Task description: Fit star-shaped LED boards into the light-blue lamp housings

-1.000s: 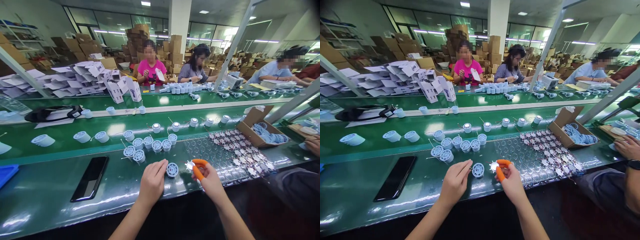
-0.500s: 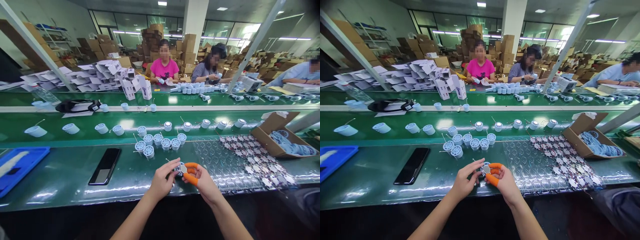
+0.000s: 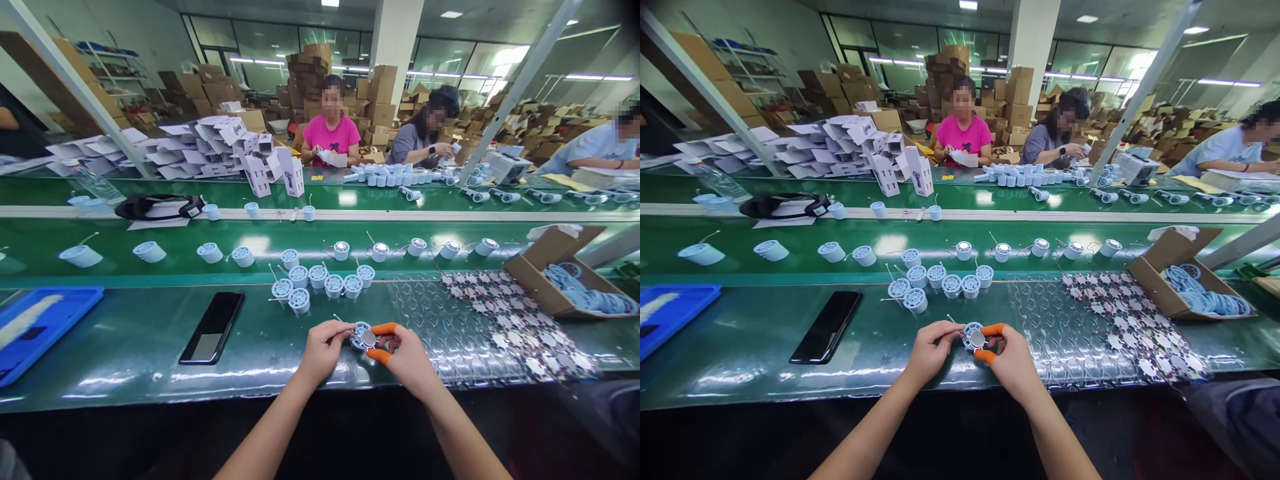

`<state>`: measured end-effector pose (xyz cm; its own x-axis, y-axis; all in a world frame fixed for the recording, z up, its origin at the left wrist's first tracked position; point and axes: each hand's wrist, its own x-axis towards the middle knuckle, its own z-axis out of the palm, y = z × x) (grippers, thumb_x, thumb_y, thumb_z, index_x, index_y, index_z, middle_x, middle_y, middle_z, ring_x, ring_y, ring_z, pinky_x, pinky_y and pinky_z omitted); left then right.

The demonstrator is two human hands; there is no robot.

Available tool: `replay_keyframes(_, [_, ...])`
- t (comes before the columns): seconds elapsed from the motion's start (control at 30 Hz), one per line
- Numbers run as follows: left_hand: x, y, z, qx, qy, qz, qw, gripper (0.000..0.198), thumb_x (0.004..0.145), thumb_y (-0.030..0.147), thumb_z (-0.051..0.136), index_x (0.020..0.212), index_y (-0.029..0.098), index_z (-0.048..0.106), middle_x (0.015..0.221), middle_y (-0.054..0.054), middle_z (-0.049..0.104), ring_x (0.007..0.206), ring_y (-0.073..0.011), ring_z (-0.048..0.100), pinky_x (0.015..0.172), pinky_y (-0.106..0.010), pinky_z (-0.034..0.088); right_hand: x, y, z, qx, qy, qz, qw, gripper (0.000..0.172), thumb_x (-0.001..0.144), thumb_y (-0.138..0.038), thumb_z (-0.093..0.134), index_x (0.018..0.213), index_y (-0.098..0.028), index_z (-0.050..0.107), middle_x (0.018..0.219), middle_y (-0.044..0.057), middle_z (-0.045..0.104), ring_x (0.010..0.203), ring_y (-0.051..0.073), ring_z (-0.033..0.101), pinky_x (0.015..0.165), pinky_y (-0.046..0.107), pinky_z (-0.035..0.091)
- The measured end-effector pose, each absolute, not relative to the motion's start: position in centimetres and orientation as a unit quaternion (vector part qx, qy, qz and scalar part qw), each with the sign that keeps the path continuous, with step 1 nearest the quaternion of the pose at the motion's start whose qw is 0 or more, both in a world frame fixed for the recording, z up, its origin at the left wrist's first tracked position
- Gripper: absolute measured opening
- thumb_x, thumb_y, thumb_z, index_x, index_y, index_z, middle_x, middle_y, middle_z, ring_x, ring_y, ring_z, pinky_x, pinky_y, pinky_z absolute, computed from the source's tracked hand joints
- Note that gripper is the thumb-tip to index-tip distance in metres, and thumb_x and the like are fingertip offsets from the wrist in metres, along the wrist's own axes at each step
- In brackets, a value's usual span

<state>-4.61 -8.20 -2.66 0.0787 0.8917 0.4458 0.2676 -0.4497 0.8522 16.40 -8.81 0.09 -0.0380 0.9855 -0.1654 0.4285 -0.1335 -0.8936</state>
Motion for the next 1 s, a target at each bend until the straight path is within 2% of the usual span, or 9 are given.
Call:
replay_keyframes(0.17, [-4.4,-8.1,-3.1,0.638,0.499,0.497,0.311,0.017,0.092,0.023,0.061,0.095,0.018,0.078,0.077,-0.005,0.071,0.066,-0.0145,0.062,0.063,-0.025,0.051,16.3,-7.9,-0.5,-0.632,-0.604,0.379,0.304,0.037,0.062,-0.027,0.081,0.098,-0.021,0.077,0.077,0.001,0.066,0.063,0.016,0.055,0.061,0.03,0.046])
replay_keyframes(0.33, [-3.9,-8.1,-3.7,0.68,0.536,0.417,0.276,0.027,0.087,0.013,0.056,0.1,0.018,0.079,0.067,0.0,0.056,0.06,-0.0123,0.051,0.059,-0.023,0.041,16.1,-7.5,-0.5,-0.629,-0.643,0.333,0.283,0.032,0.062,-0.024,0.082,0.093,-0.023,0.078,0.077,0.002,0.065,0.066,0.018,0.058,0.066,0.033,0.049])
replay_keyframes(0.4, [-3.6,-8.0,-4.0,0.696,0.536,0.389,0.279,0.035,0.087,0.01,0.052,0.107,0.02,0.078,0.065,0.001,0.05,0.061,-0.0125,0.049,0.059,-0.023,0.039,16.1,-7.4,-0.4,-0.618,-0.664,0.319,0.274,0.032,0.063,-0.023,0.081,0.095,-0.023,0.077,0.082,0.003,0.066,0.07,0.019,0.059,0.069,0.034,0.051])
replay_keyframes(0.5, [-3.3,-7.9,-4.4,0.712,0.531,0.368,0.275,0.039,0.088,0.009,0.05,0.113,0.022,0.077,0.064,0.002,0.045,0.062,-0.0126,0.047,0.059,-0.023,0.036,16.4,-7.5,-0.1,-0.574,-0.702,0.321,0.274,0.038,0.066,-0.023,0.08,0.104,-0.024,0.076,0.103,0.006,0.068,0.079,0.02,0.063,0.075,0.035,0.053])
replay_keyframes(0.6, [-3.3,-7.9,-4.8,0.719,0.518,0.371,0.276,0.039,0.089,0.01,0.05,0.116,0.022,0.076,0.065,0.002,0.046,0.062,-0.0127,0.047,0.06,-0.022,0.036,16.6,-7.6,0.1,-0.539,-0.729,0.315,0.282,0.039,0.075,-0.024,0.076,0.114,-0.026,0.074,0.115,0.009,0.068,0.091,0.023,0.065,0.083,0.039,0.054])
replay_keyframes(0.73, [-3.3,-8.1,-5.5,0.716,0.513,0.392,0.266,0.039,0.092,0.01,0.049,0.12,0.02,0.074,0.066,0.002,0.048,0.064,-0.0134,0.049,0.062,-0.023,0.039,16.8,-7.8,-0.4,-0.483,-0.753,0.297,0.333,0.026,0.084,-0.022,0.069,0.108,-0.029,0.077,0.108,0.008,0.074,0.104,0.027,0.065,0.094,0.044,0.052])
replay_keyframes(0.8, [-3.3,-8.2,-5.8,0.716,0.516,0.393,0.258,0.038,0.093,0.011,0.048,0.121,0.02,0.073,0.066,0.002,0.048,0.065,-0.0139,0.05,0.062,-0.023,0.04,16.8,-8.0,-1.1,-0.488,-0.731,0.309,0.364,0.019,0.083,-0.025,0.071,0.1,-0.029,0.078,0.105,0.007,0.075,0.101,0.026,0.066,0.093,0.043,0.053])
replay_keyframes(0.93, [-3.2,-8.2,-6.1,0.725,0.513,0.389,0.243,0.039,0.092,0.01,0.048,0.122,0.02,0.072,0.067,0.001,0.051,0.067,-0.0148,0.053,0.063,-0.024,0.042,16.9,-8.4,-2.6,-0.541,-0.661,0.345,0.388,0.022,0.08,-0.033,0.077,0.101,-0.03,0.078,0.106,0.005,0.074,0.081,0.021,0.067,0.078,0.039,0.057])
replay_keyframes(1.0, [-3.3,-8.1,-6.2,0.738,0.503,0.388,0.228,0.042,0.09,0.008,0.05,0.123,0.021,0.072,0.07,-0.001,0.056,0.07,-0.0156,0.056,0.066,-0.025,0.045,16.7,-8.5,-2.8,-0.529,-0.672,0.333,0.397,0.021,0.08,-0.032,0.077,0.101,-0.03,0.078,0.107,0.005,0.075,0.087,0.022,0.067,0.081,0.039,0.056])
